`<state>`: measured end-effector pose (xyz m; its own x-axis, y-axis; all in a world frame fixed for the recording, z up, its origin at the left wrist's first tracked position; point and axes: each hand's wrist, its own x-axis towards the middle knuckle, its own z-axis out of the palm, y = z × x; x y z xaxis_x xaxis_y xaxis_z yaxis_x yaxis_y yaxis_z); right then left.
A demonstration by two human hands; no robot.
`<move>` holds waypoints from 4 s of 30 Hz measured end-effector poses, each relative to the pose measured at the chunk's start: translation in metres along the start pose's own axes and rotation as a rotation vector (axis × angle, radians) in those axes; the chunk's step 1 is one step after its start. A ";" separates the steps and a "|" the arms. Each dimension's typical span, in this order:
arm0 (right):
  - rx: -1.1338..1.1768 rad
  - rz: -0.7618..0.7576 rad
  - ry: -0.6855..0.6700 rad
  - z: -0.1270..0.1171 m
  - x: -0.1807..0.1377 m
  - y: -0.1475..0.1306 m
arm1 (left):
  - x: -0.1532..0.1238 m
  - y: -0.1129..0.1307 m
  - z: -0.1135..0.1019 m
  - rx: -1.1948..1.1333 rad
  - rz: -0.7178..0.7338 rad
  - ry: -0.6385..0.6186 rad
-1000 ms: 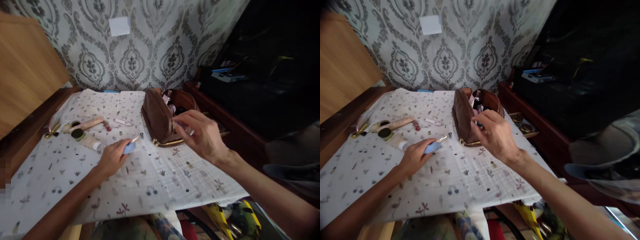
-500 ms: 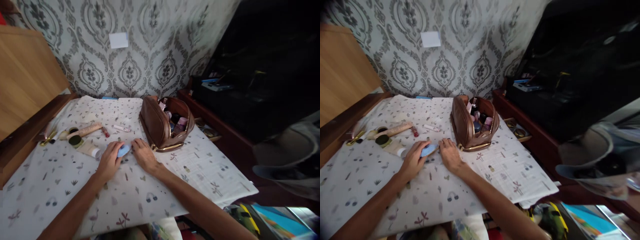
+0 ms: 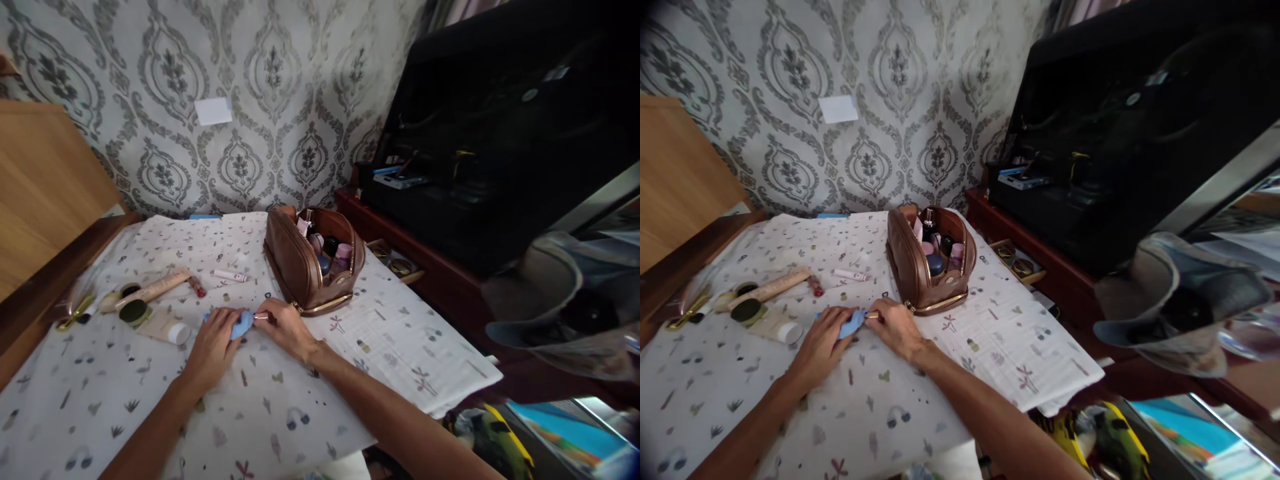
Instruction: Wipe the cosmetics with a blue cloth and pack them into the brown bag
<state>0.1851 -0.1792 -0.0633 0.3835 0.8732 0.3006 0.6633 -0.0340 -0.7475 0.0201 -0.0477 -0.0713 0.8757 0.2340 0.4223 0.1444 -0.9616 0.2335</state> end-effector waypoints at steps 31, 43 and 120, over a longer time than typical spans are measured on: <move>0.784 0.166 0.117 -0.009 0.003 -0.014 | 0.007 0.008 -0.029 -0.615 -0.370 -0.124; 0.708 0.181 0.098 -0.009 0.001 -0.014 | 0.000 0.002 -0.022 -0.211 -0.142 -0.218; 0.660 0.051 0.084 -0.014 0.002 -0.009 | 0.001 -0.002 -0.043 -0.529 -0.229 -0.306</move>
<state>0.1887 -0.1843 -0.0472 0.4703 0.8367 0.2806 0.1205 0.2541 -0.9596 0.0011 -0.0391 -0.0336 0.9526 0.2981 0.0603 0.1652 -0.6737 0.7203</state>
